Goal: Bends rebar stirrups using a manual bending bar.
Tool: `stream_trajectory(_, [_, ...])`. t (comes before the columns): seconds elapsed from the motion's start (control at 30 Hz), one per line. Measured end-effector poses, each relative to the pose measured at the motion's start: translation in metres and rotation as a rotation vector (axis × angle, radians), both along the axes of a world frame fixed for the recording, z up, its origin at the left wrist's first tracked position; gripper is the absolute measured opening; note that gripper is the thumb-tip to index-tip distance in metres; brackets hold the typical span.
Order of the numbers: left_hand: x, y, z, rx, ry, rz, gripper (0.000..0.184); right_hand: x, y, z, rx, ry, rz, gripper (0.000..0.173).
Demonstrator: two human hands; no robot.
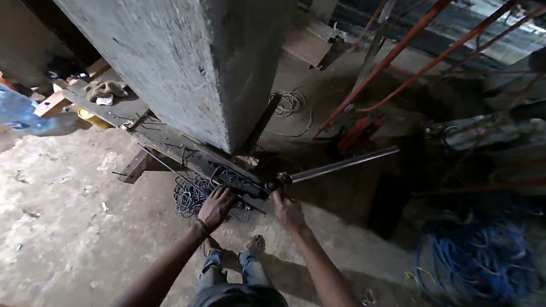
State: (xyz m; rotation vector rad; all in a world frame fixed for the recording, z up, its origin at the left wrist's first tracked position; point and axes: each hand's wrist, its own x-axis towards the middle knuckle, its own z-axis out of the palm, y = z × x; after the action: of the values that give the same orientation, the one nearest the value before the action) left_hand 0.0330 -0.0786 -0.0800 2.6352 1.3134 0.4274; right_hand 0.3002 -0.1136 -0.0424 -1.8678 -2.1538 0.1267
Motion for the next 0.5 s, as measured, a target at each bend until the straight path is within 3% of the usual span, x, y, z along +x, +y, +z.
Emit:
stream_trajectory(0.07, [-0.002, 0.011, -0.002, 0.014, 0.027, -0.119, 0.024, 0.001, 0.0, 0.004, -0.079, 0.053, -0.002, 0.023])
stream_trajectory(0.17, [0.003, 0.01, -0.002, -0.038, 0.048, -0.183, 0.022, 0.017, 0.012, 0.027, -0.38, 0.134, 0.001, 0.031])
stream_trajectory(0.3, [0.005, 0.011, 0.007, -0.103, 0.057, -0.174, 0.025, 0.111, 0.063, 0.031, -0.174, 0.277, -0.097, 0.028])
stream_trajectory(0.4, [0.002, 0.014, 0.009, -0.096, 0.058, -0.207, 0.023, 0.198, 0.117, 0.028, -0.366, -0.043, -0.16, 0.061])
stream_trajectory(0.5, [-0.002, 0.015, 0.012, -0.078, 0.099, -0.231, 0.02, 0.28, 0.153, -0.018, -0.398, -0.22, -0.127, 0.06])
